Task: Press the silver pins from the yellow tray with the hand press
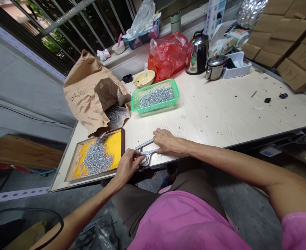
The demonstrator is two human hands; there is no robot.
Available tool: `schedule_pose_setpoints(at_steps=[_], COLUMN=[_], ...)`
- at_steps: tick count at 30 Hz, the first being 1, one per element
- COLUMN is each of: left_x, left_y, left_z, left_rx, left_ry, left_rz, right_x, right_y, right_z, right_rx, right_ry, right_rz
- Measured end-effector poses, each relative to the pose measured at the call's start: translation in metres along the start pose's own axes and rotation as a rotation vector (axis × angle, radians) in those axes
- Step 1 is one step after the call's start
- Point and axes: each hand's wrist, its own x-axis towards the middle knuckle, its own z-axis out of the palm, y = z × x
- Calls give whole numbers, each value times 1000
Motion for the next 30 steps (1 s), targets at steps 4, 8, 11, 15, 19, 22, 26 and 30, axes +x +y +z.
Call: schedule_pose_setpoints(at_steps=[4,8,11,15,19,22,26,30], left_x=[23,50,63,70,69,70,70,52], left_y=[13,14,15,19,25,28,29,26], left_z=[14,17,13,10,17,22,23,35], left_rx=[153,223,292,346,370,388,374,276], left_ry=[-31,-121,-142,-175,-149,-118,-90,68], left_rz=[376,528,563,615,591,522,479,456], right_x=[-3,-8,-10,-12,-14,-12,-9,-13], right_y=[-2,-1,-1,-1,0,2,6,22], right_z=[-3,-10,-12,-2,11,13,6,-2], right_rx=[14,24,25,4,13,48,58,79], right_ry=[-23,-82,-57,0,54,41,48,62], right_rz=[31,140,160,155,150,166,157,97])
